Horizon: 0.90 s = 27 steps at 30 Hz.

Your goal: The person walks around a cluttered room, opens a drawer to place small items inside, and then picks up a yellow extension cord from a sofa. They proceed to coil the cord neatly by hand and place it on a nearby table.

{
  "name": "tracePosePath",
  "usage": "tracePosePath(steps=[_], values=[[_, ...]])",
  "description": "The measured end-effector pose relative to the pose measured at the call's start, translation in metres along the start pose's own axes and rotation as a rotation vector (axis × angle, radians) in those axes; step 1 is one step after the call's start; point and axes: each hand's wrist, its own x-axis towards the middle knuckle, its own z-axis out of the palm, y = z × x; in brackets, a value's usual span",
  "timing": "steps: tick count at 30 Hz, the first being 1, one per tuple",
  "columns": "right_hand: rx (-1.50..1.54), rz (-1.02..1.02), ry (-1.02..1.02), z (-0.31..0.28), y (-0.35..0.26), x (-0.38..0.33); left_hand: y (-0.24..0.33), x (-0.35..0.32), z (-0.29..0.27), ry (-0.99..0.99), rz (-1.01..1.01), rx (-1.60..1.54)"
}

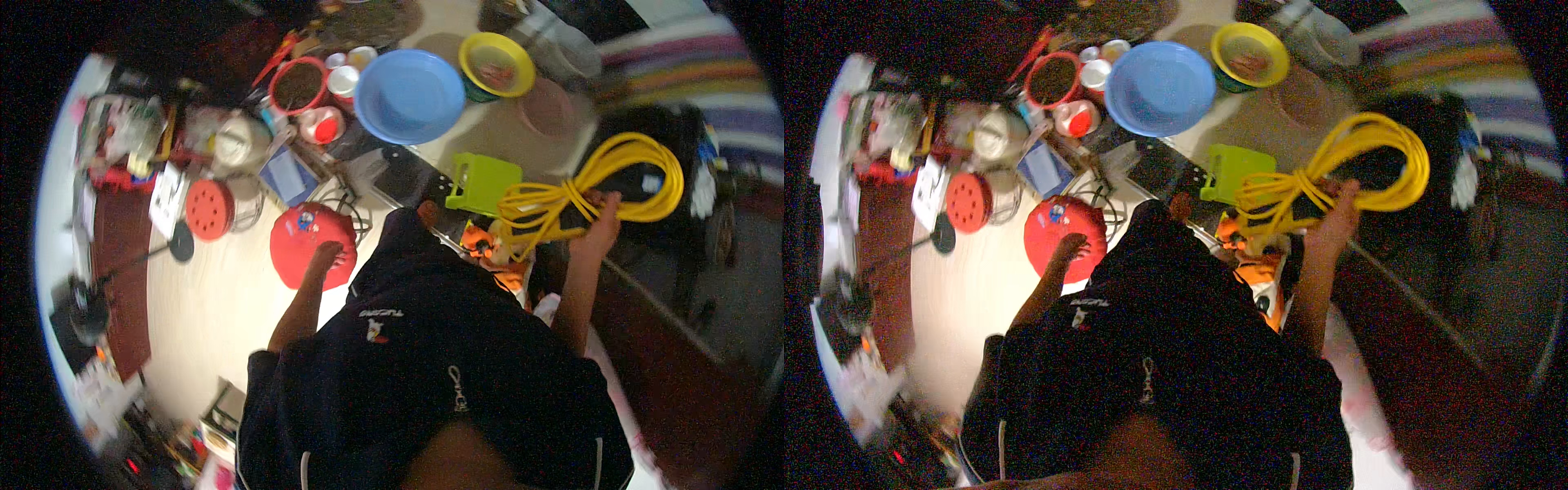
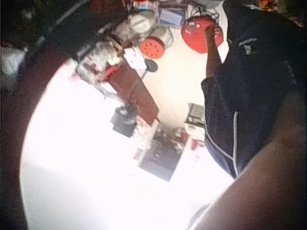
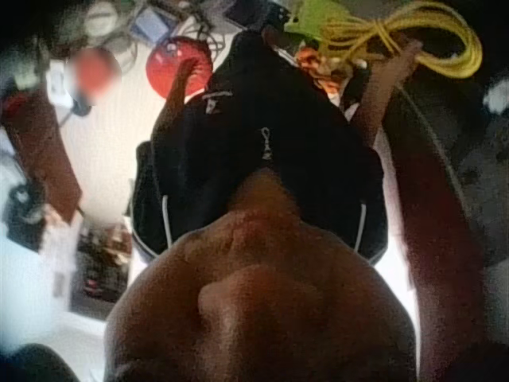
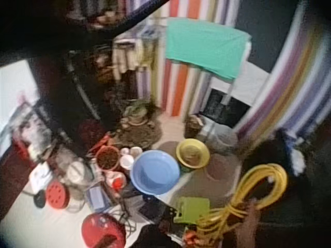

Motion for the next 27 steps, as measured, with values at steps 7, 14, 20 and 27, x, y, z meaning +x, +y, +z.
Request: tracePosePath(steps=[7,14,20,27], values=[[-0.013,0.006,-0.163,0.02,0.003,0.034,-0.028,0.024,-0.011,0.053,-0.161,0.138],[0.081,0.138,-0.375,0.079,0.017,0.052,0.055,-0.019,0.013,0.176,0.127,-0.014],[-0.096,0.15,-0.369,0.194,0.055,0.019,0.048,0.002,-0.051,0.16,-0.064,-0.116],[-0.123,0.096,-0.688,0.357,0.08,-0.015,-0.014,0.065,-0.166,0.302,0.131,-0.362]])
